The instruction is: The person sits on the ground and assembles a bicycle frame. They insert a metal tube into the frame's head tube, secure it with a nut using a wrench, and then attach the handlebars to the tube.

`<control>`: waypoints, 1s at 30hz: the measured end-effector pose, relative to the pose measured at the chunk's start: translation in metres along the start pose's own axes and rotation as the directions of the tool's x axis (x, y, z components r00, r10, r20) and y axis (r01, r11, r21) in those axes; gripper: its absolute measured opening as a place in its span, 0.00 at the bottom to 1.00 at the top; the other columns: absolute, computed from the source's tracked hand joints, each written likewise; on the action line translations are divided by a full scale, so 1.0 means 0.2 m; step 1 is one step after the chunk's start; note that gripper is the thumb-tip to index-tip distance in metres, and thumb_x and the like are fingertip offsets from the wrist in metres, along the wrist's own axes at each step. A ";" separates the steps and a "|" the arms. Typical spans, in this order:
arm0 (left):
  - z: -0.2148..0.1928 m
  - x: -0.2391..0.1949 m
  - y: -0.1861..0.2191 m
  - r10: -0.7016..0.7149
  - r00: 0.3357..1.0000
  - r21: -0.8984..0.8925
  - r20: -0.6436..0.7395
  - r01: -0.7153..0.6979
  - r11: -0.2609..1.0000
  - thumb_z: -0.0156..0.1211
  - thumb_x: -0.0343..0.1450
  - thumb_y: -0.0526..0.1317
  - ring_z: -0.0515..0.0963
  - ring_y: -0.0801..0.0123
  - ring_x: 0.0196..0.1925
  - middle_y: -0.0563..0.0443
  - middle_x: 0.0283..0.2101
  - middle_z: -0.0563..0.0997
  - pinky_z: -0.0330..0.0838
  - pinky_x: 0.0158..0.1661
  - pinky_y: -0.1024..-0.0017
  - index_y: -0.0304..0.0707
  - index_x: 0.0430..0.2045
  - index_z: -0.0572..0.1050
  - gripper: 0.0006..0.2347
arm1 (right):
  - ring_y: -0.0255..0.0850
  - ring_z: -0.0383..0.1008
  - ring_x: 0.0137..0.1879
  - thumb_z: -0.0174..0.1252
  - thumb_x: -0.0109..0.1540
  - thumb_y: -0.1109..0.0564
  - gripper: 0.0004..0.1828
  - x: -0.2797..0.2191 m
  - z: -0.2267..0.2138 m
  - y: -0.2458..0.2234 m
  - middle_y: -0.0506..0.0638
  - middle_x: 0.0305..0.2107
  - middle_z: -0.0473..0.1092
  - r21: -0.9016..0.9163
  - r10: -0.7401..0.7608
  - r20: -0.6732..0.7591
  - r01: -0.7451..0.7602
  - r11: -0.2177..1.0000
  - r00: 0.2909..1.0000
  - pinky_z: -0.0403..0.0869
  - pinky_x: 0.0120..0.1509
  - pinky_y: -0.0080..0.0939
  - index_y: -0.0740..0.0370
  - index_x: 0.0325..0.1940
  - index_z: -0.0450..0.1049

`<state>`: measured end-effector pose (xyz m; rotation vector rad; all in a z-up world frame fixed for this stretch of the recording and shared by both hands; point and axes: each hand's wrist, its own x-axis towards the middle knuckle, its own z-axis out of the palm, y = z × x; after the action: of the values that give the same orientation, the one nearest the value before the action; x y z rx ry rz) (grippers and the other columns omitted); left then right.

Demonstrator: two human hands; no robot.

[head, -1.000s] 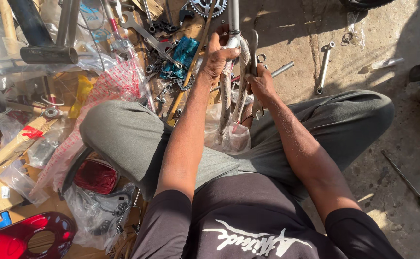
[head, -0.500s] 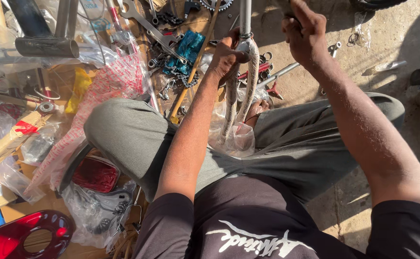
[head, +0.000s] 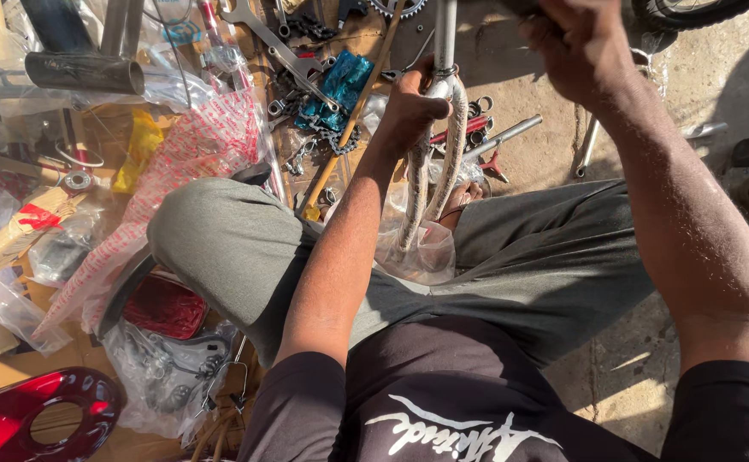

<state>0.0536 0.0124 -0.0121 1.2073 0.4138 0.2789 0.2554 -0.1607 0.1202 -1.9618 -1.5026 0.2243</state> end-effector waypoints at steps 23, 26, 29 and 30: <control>0.01 -0.07 0.10 0.036 0.987 0.473 0.157 -0.107 0.875 0.59 0.60 0.33 0.83 0.67 0.46 0.43 0.49 0.86 0.77 0.51 0.67 0.35 0.58 0.74 0.27 | 0.33 0.73 0.37 0.57 0.75 0.62 0.19 -0.14 0.17 -0.15 0.51 0.37 0.73 0.375 0.065 -0.182 0.008 0.927 0.981 0.75 0.38 0.33 0.59 0.71 0.71; -0.04 -0.02 0.10 0.008 0.986 0.470 0.168 -0.088 0.878 0.57 0.59 0.31 0.83 0.68 0.45 0.45 0.46 0.87 0.76 0.50 0.71 0.39 0.59 0.75 0.28 | 0.41 0.78 0.44 0.63 0.67 0.61 0.19 -0.14 0.10 -0.16 0.59 0.42 0.77 0.019 -0.119 0.017 0.119 0.993 0.993 0.77 0.43 0.38 0.63 0.63 0.74; -0.08 -0.03 0.06 -0.087 0.979 0.334 0.186 0.020 0.942 0.59 0.53 0.30 0.83 0.70 0.44 0.48 0.47 0.85 0.78 0.46 0.74 0.40 0.57 0.73 0.31 | 0.36 0.80 0.42 0.62 0.74 0.62 0.13 -0.19 0.13 -0.14 0.55 0.42 0.79 0.119 0.102 -0.021 -0.099 0.988 0.995 0.80 0.41 0.33 0.61 0.64 0.77; -0.09 -0.04 0.06 -0.089 0.974 0.259 0.208 0.033 0.965 0.60 0.51 0.30 0.83 0.71 0.45 0.50 0.48 0.84 0.79 0.46 0.75 0.39 0.56 0.72 0.33 | 0.35 0.81 0.42 0.61 0.75 0.63 0.11 -0.19 0.16 -0.14 0.54 0.41 0.79 0.177 0.058 -0.091 -0.041 0.983 0.994 0.81 0.43 0.33 0.62 0.63 0.78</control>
<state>0.0387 0.0282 -0.0044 1.4576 0.3001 0.0369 0.2048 -0.1790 0.1026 -1.8454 -1.3277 0.2707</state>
